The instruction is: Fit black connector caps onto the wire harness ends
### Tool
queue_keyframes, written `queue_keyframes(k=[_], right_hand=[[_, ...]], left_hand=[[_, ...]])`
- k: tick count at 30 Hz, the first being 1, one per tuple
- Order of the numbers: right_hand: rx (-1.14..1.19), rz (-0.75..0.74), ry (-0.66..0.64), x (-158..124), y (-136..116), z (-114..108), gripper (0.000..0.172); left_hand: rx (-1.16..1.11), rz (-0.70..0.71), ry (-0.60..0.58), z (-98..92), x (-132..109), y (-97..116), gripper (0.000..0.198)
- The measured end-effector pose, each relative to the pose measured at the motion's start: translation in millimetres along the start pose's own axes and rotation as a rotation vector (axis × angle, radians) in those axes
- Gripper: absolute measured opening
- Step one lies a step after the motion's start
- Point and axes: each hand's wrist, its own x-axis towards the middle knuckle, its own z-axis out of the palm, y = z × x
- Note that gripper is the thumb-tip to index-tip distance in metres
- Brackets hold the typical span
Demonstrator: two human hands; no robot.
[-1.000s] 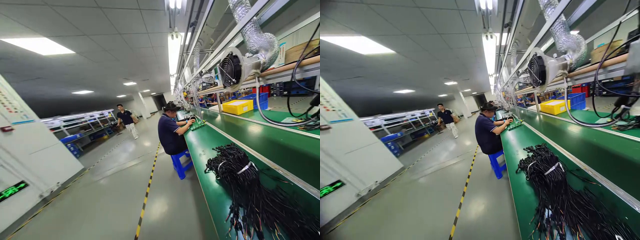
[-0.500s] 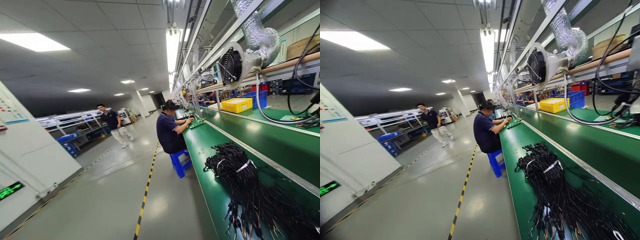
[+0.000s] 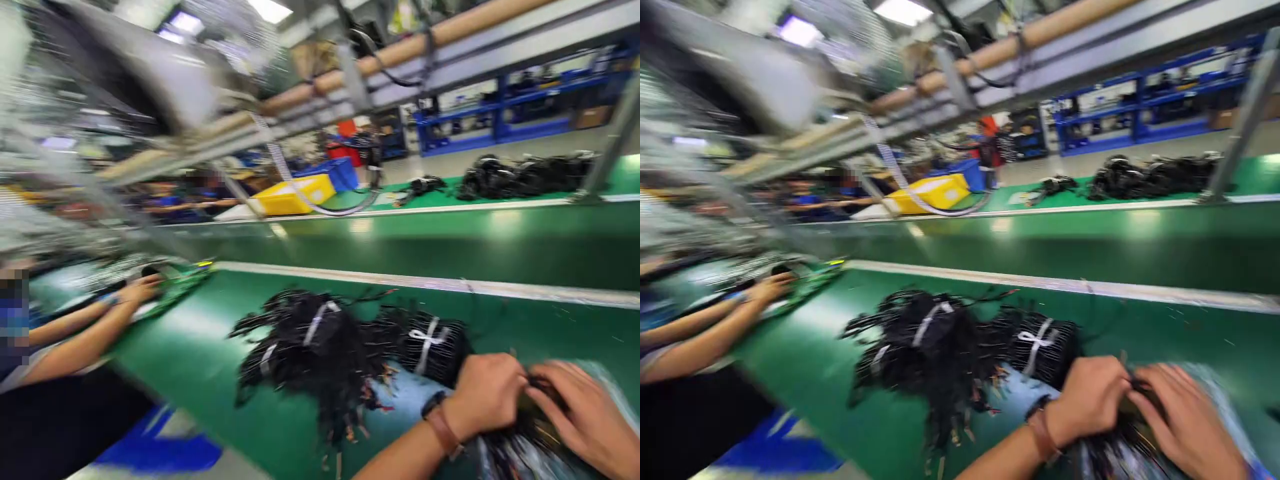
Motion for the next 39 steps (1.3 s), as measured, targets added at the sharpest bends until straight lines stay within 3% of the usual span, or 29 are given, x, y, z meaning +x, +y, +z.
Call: queue_keyframes(k=[2, 7, 12, 28, 33, 39], right_hand=[[0.005, 0.063, -0.150, -3, -2, -7, 0.022], [-0.009, 0.097, -0.199, 13, 0, -12, 0.018], [-0.018, 0.049, -0.249, 12, -1, -11, 0.016], [0.071, 0.102, -0.239, 10, -5, 1, 0.023], [0.057, 0.049, -0.266, 9, -3, 9, 0.025], [0.144, 0.123, -0.194, 14, -3, 4, 0.020]], left_hand=[[-0.063, -0.014, -0.006, 0.3, 6, 0, 0.014], [-0.138, -0.037, -0.012, -9.0, 14, -10, 0.013], [-0.100, -0.070, -0.021, -5.1, 11, -9, 0.016], [-0.079, -0.093, -0.031, -2.4, 11, -11, 0.016], [-0.087, -0.072, -0.037, -2.9, 12, -9, 0.016], [-0.138, -0.108, -0.023, -4.0, 13, -9, 0.017]])
